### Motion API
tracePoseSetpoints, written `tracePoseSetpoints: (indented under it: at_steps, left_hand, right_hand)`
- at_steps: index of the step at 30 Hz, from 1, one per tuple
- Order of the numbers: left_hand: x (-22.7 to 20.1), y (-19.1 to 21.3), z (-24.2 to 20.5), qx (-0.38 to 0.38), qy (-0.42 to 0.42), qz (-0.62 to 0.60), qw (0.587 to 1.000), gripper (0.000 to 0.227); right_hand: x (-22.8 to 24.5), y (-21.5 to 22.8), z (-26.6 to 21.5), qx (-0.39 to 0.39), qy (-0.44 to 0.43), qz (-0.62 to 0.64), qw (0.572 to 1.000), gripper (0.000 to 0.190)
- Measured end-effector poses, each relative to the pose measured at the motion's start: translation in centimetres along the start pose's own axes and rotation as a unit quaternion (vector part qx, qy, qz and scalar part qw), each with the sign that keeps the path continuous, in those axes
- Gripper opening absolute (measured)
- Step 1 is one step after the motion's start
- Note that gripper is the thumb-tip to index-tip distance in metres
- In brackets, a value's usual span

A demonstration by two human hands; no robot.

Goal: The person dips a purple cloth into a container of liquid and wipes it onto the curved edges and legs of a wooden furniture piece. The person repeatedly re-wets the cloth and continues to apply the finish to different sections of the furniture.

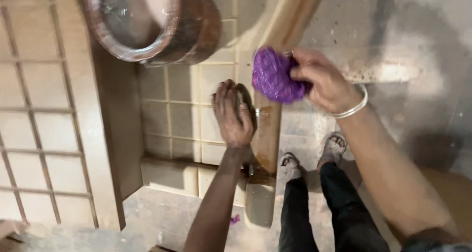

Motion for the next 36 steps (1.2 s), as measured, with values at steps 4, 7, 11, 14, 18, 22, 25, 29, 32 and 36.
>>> tracePoseSetpoints:
  at_steps: [4, 7, 11, 14, 18, 22, 25, 29, 32, 36]
  left_hand:
    - [-0.4, -0.4, 0.3, 0.008, 0.002, 0.008, 1.000, 0.046]
    - [-0.9, -0.7, 0.5, 0.015, -0.003, 0.012, 1.000, 0.047]
    - [-1.4, -0.9, 0.6, 0.024, -0.008, 0.012, 1.000, 0.046]
    - [-1.6, -0.7, 0.7, 0.027, -0.010, 0.009, 1.000, 0.045]
    - [-1.9, -1.1, 0.7, 0.032, -0.010, -0.002, 0.999, 0.047]
    - [-1.4, -1.3, 0.6, 0.037, -0.003, 0.007, 0.999, 0.052]
    - [-1.4, -1.4, 0.8, 0.031, -0.006, 0.011, 0.999, 0.055]
    - [-1.2, -1.6, 0.6, 0.035, -0.002, 0.018, 0.999, 0.057]
    - [-1.1, -1.6, 0.7, 0.036, -0.005, 0.016, 0.999, 0.057]
    - [-1.0, -1.8, 0.6, 0.044, 0.001, 0.017, 0.999, 0.058]
  right_hand:
    - [-4.5, 4.8, -7.8, -0.205, -0.054, -0.126, 0.969, 0.036]
    - [-2.9, 7.1, -7.2, -0.248, 0.016, -0.440, 0.863, 0.032]
    - [0.8, 8.0, -6.7, -0.292, 0.163, -0.569, 0.751, 0.045]
    - [-0.3, 7.9, -6.6, -0.292, 0.152, -0.535, 0.778, 0.048]
    - [-4.8, 1.7, -8.7, -0.278, 0.133, -0.635, 0.708, 0.058]
    - [-6.6, 2.1, -11.6, -0.308, 0.119, -0.552, 0.765, 0.057]
    - [-5.3, 5.9, -9.9, -0.333, 0.166, -0.491, 0.788, 0.048]
    - [-6.0, 6.4, -7.8, -0.299, 0.214, -0.538, 0.758, 0.038]
    - [-10.0, 3.7, -10.4, -0.293, 0.181, -0.537, 0.770, 0.032]
    - [-15.2, -1.6, -16.6, -0.302, 0.027, -0.471, 0.828, 0.035]
Point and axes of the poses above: each hand's wrist, its own z-axis towards the middle knuckle, its own y-axis out of the back of the hand, x = y × z, the point moved 9 cm from there along z, towards the middle knuckle, and after that the axes turned 11 degrees about x, right-handed, at the moved point
